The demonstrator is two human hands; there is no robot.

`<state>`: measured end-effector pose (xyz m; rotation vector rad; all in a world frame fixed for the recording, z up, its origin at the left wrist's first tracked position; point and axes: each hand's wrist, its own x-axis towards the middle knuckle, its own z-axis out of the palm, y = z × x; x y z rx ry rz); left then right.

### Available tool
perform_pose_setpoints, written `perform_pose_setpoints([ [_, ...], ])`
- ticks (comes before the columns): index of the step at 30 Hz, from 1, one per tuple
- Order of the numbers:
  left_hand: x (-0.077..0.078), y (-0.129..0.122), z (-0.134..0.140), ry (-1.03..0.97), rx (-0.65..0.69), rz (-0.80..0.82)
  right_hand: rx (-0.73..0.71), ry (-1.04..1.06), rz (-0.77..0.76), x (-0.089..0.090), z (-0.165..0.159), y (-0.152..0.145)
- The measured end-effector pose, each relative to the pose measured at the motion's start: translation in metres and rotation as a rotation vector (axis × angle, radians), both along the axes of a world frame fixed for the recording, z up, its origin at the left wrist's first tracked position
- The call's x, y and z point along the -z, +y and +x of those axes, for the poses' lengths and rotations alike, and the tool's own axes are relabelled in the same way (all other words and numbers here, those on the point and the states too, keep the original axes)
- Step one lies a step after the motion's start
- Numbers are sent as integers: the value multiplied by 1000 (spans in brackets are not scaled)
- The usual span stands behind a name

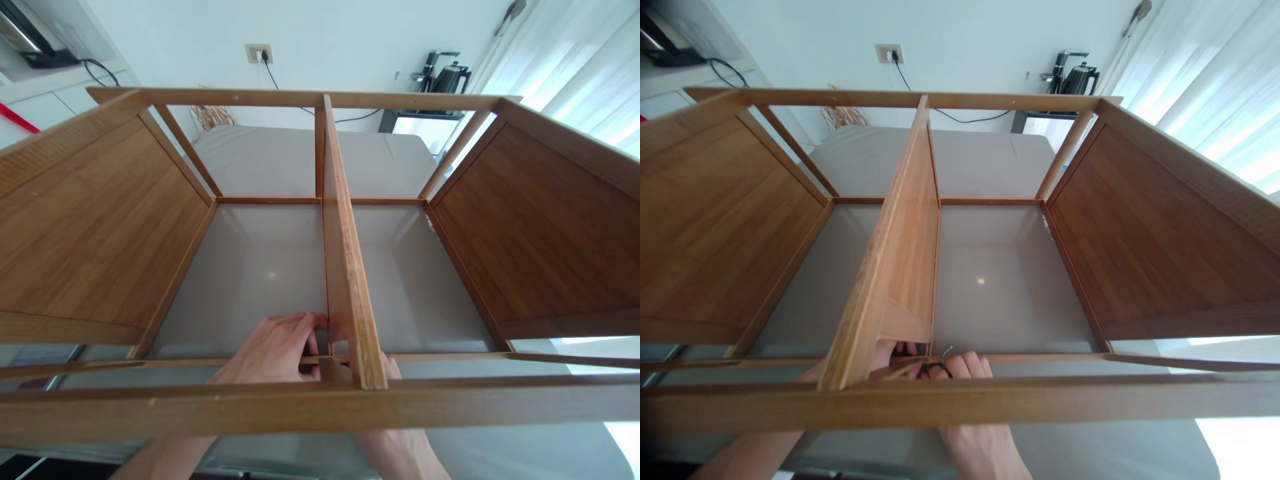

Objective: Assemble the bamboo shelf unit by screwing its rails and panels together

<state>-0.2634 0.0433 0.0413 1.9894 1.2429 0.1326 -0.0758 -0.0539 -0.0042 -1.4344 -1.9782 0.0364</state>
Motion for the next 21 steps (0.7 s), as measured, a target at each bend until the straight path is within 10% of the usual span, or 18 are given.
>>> perform_pose_setpoints([
  [21, 2, -4, -3, -58, 201, 329, -59, -45, -17, -6, 0, -3],
])
